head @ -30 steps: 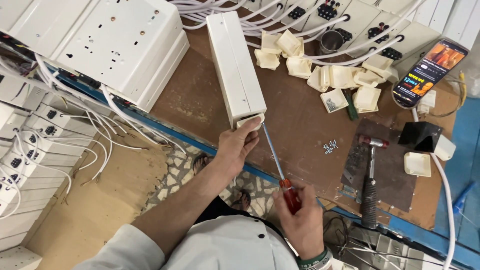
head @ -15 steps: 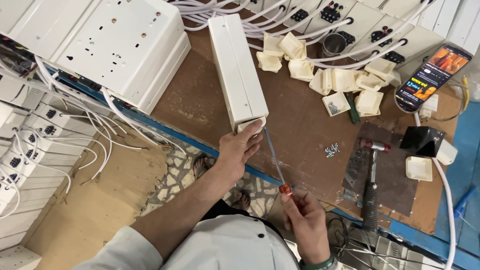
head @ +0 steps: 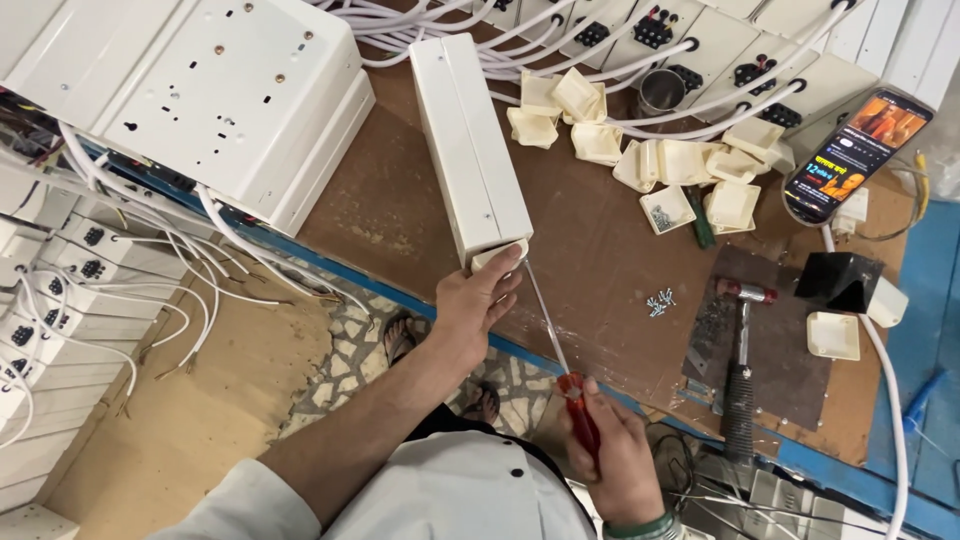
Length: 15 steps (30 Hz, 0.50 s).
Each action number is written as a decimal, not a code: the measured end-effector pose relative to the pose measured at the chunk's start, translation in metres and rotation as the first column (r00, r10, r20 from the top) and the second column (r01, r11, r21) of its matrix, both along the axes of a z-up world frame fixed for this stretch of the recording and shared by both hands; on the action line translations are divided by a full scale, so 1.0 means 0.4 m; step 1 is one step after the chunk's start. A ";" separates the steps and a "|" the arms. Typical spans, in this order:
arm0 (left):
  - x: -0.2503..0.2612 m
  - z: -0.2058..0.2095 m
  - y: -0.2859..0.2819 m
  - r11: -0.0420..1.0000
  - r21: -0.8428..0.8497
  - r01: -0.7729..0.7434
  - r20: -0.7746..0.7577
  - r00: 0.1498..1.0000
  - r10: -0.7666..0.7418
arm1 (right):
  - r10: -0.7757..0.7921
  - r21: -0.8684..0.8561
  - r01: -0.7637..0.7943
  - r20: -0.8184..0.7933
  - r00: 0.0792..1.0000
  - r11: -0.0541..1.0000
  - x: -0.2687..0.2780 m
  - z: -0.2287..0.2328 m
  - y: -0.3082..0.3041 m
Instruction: Assembling and securing internal components and covers of electrical boxes using a screwdriver.
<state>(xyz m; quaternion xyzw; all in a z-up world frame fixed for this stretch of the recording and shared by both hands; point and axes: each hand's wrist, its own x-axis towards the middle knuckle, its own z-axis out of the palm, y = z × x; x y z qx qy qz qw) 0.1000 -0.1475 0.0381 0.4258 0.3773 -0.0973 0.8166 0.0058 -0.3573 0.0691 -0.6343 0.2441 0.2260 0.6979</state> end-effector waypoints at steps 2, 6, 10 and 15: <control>-0.003 0.002 -0.001 1.000 0.003 -0.009 0.011 1.000 0.009 | 0.010 0.296 0.062 -0.236 0.972 0.953 0.003 -0.019 -0.021; -0.003 0.000 0.000 1.000 0.010 -0.001 0.008 1.000 0.001 | 0.046 0.283 -0.020 -0.082 0.996 0.959 -0.033 -0.066 -0.025; 0.004 -0.011 -0.001 1.000 -0.008 -0.006 0.015 1.000 0.006 | 0.189 -0.156 -0.138 0.387 0.903 0.978 -0.027 -0.019 0.013; 0.003 -0.020 -0.004 0.997 -0.037 -0.064 -0.013 0.998 0.063 | 0.023 0.154 -0.013 -0.062 0.998 0.988 -0.024 -0.008 0.031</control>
